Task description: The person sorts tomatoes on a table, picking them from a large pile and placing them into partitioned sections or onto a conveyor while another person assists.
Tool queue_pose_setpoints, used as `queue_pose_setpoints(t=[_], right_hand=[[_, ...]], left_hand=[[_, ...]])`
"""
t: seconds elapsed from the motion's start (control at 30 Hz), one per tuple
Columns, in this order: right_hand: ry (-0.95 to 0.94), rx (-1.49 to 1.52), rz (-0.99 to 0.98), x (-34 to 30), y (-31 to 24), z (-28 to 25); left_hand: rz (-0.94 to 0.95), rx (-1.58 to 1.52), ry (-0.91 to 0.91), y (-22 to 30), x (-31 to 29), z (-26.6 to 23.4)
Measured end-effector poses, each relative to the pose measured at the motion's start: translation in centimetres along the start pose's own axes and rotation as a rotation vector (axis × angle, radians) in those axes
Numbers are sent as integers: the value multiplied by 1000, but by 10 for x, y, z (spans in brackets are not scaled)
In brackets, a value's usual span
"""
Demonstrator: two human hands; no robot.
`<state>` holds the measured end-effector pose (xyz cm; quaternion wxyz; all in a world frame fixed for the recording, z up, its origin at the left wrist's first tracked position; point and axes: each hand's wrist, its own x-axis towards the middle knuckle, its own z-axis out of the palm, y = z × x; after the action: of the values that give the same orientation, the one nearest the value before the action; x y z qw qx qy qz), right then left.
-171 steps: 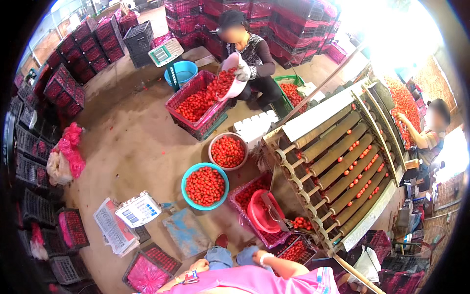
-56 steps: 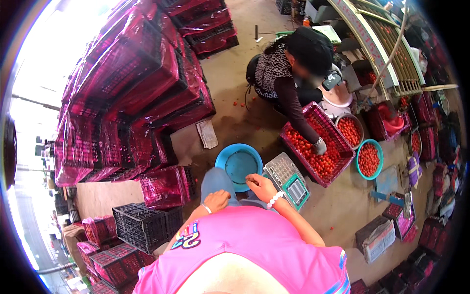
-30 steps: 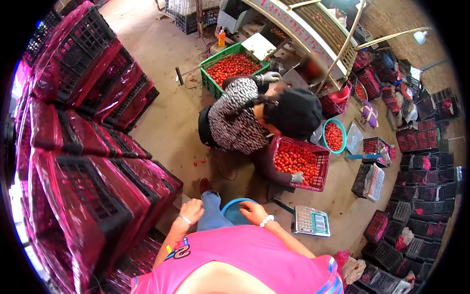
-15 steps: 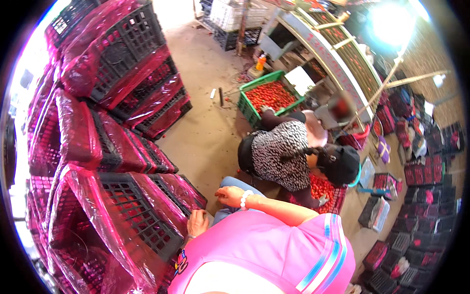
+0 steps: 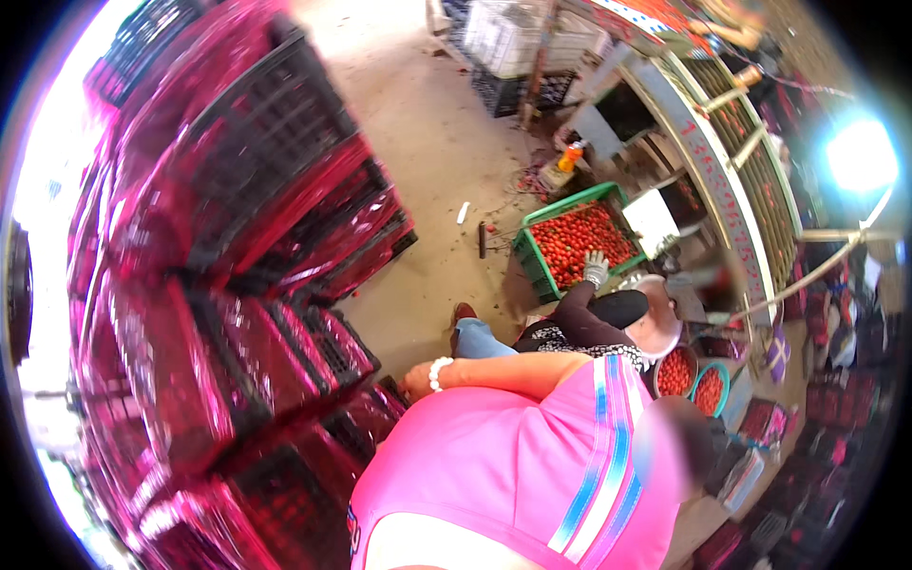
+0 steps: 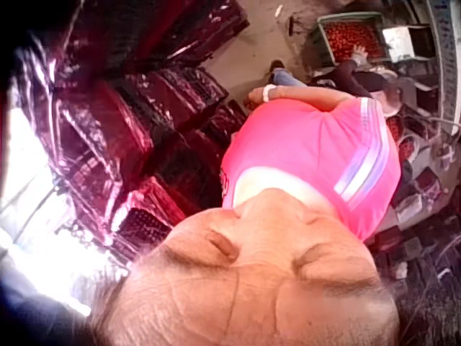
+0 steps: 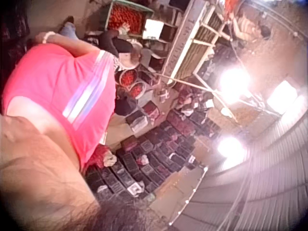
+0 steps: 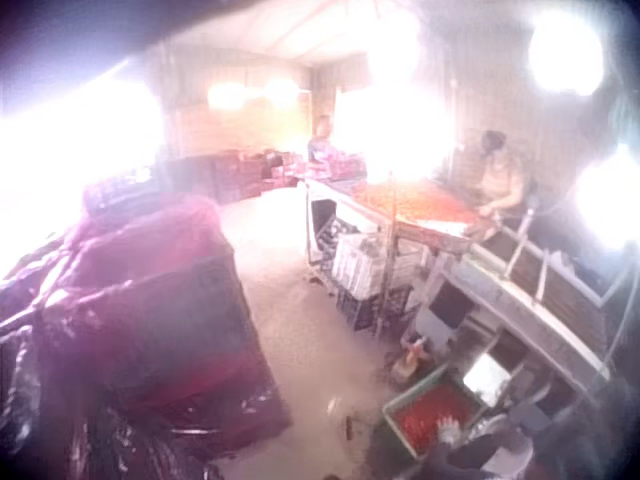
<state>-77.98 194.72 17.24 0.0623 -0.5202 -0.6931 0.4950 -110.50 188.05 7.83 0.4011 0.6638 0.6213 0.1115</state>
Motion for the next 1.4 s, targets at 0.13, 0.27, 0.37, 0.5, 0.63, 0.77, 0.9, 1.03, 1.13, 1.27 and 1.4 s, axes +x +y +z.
queue_pose_setpoints(t=[0.13, 0.27, 0.37, 0.5, 0.63, 0.77, 0.9, 1.03, 1.13, 1.27, 1.4], right_hand=[[321, 77, 113, -31, 83, -101], [521, 55, 339, -82, 136, -196], [677, 68, 441, -97, 172, -234], [793, 194, 539, -110, 204, -250], [801, 248, 674, -116, 235, -230], [802, 313, 705, -127, 240, -239], [724, 301, 754, -129, 244, -288], [835, 254, 676, -133, 269, -339], [962, 366, 601, -145, 307, -393], [1272, 470, 548, -186, 394, -481], [1521, 577, 491, -259, 434, -598]], left_hand=[[451, 214, -270, 208, 102, -23], [606, 337, -499, 334, 188, -23], [737, 372, -627, 369, 255, -5], [930, 515, -767, 426, 326, 19], [1103, 576, -726, 469, 407, 49], [1157, 520, -702, 509, 449, 69], [1110, 520, -765, 523, 465, 85], [1075, 535, -829, 533, 480, 106], [972, 528, -828, 530, 491, 126], [787, 357, -749, 605, 499, 146], [709, 456, -785, 659, 548, 220]])
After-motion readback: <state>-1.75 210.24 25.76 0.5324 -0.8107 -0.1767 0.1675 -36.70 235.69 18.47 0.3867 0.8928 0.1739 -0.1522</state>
